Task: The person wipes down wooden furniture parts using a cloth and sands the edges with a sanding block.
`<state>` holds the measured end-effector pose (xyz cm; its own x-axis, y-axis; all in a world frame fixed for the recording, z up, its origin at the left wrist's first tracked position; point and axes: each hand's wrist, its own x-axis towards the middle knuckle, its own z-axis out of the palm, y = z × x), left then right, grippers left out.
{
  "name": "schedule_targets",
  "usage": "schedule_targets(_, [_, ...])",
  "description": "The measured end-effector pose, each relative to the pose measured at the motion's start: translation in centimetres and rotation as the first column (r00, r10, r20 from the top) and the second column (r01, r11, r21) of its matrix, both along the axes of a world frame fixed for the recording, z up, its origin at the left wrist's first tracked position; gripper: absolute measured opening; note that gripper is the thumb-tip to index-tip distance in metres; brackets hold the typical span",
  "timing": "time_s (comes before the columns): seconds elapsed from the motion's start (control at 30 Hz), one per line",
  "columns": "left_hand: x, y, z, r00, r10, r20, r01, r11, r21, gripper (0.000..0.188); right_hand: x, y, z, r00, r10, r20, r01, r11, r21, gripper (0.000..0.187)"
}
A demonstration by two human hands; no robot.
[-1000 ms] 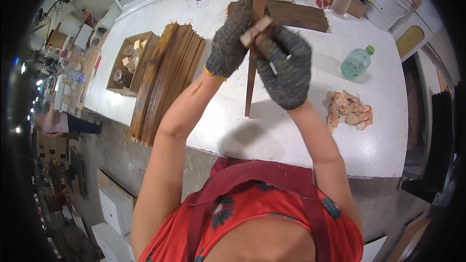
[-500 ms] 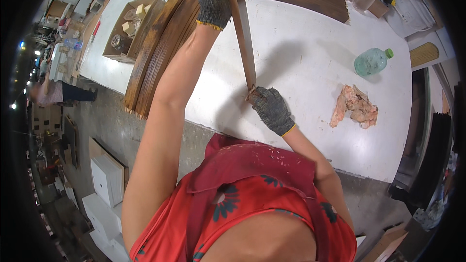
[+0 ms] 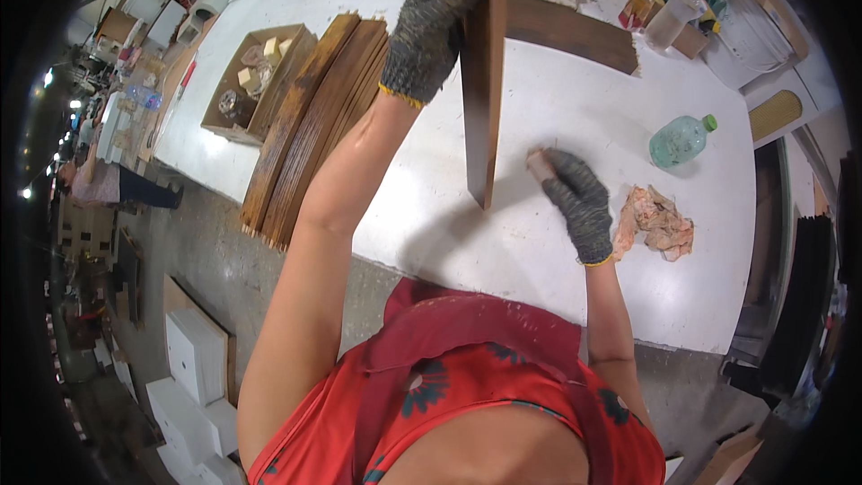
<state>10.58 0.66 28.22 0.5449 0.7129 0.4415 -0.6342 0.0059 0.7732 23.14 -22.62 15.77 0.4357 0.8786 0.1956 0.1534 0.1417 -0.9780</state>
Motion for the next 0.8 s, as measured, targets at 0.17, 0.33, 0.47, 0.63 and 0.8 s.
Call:
schedule_targets(0.17, [1.3, -3.0, 1.9, 0.981, 0.096, -0.169, -0.077, 0.991, 0.113, 0.038, 0.9, 2.8, 10.6, 0.889, -0.412, 0.199, 0.311, 0.863, 0.398, 0.039])
schedule_targets(0.33, [1.8, -5.3, 2.0, 0.972, 0.142, -0.190, -0.117, 0.984, 0.136, 0.042, 3.3, 8.1, 17.9, 0.677, -0.641, 0.360, 0.043, 0.524, 0.851, 0.039])
schedule_targets(0.47, [2.5, -6.7, 2.1, 0.982, 0.131, -0.138, -0.120, 0.989, 0.082, 0.040, 3.0, 10.0, 19.3, 0.503, -0.744, 0.439, 0.045, 0.530, 0.847, 0.043])
schedule_targets(0.63, [2.5, -5.4, 0.4, 0.964, 0.266, -0.031, -0.245, 0.922, 0.300, 0.035, 3.5, 11.2, 15.1, 0.330, -0.817, 0.473, -0.026, 0.493, 0.870, 0.044])
schedule_targets(0.8, [2.4, -1.7, -1.9, 0.939, 0.344, -0.012, -0.325, 0.898, 0.296, 0.029, 0.6, 8.2, 7.1, 0.433, -0.557, 0.709, 0.003, 0.787, 0.617, 0.047])
